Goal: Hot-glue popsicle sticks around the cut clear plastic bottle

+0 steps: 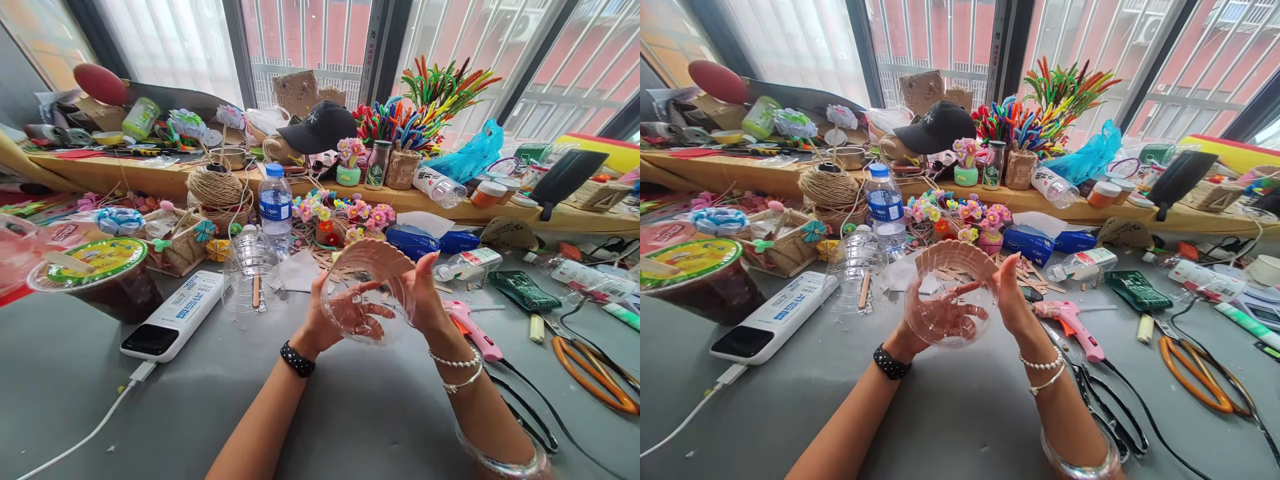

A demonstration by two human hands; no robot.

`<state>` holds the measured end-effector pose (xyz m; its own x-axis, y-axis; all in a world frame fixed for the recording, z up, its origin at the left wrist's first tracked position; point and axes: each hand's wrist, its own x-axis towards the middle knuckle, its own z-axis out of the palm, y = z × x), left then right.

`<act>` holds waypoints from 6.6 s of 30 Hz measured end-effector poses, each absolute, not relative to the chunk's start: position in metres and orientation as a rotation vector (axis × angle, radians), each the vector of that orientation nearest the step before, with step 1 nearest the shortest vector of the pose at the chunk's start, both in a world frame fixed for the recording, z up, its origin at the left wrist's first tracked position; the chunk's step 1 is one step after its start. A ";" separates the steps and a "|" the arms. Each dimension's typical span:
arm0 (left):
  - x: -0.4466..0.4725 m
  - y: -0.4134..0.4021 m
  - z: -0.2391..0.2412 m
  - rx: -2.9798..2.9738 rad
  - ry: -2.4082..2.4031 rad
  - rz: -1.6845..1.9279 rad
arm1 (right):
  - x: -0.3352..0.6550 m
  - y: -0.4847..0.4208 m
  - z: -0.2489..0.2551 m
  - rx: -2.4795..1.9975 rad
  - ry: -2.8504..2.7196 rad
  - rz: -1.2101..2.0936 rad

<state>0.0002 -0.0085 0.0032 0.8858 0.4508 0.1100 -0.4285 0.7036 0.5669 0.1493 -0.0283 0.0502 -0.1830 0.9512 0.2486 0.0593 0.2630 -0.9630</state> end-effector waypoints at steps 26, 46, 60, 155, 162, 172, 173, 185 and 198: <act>-0.026 0.000 0.010 0.439 0.223 1.188 | 0.155 0.002 -0.014 -1.696 -2.139 0.035; -0.025 0.001 0.009 0.451 0.250 1.214 | 0.204 0.059 0.012 -2.553 -1.938 0.040; -0.025 0.003 0.004 0.454 0.236 1.166 | 0.198 0.077 0.006 -2.695 -1.945 0.127; 0.010 -0.009 0.003 0.776 0.516 1.338 | 0.139 -0.017 0.051 -1.081 -1.575 0.524; 0.010 -0.005 -0.003 0.843 0.501 1.348 | 0.139 -0.019 0.052 -1.095 -1.577 0.548; 0.013 -0.006 -0.001 0.859 0.490 1.373 | 0.139 -0.020 0.053 -1.056 -1.559 0.581; 0.013 -0.006 -0.001 0.865 0.492 1.370 | 0.138 -0.020 0.053 -1.057 -1.557 0.579; 0.010 -0.003 -0.005 0.989 0.495 1.321 | 0.138 -0.017 0.049 -1.008 -1.549 0.548; 0.010 -0.005 -0.003 0.974 0.464 1.327 | 0.136 -0.020 0.052 -1.016 -1.566 0.504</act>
<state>0.0098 -0.0046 -0.0029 0.2307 0.9444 0.2344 -0.5927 -0.0546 0.8036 0.1364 -0.0200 0.0516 0.0191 0.8203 0.5715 0.3330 0.5338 -0.7773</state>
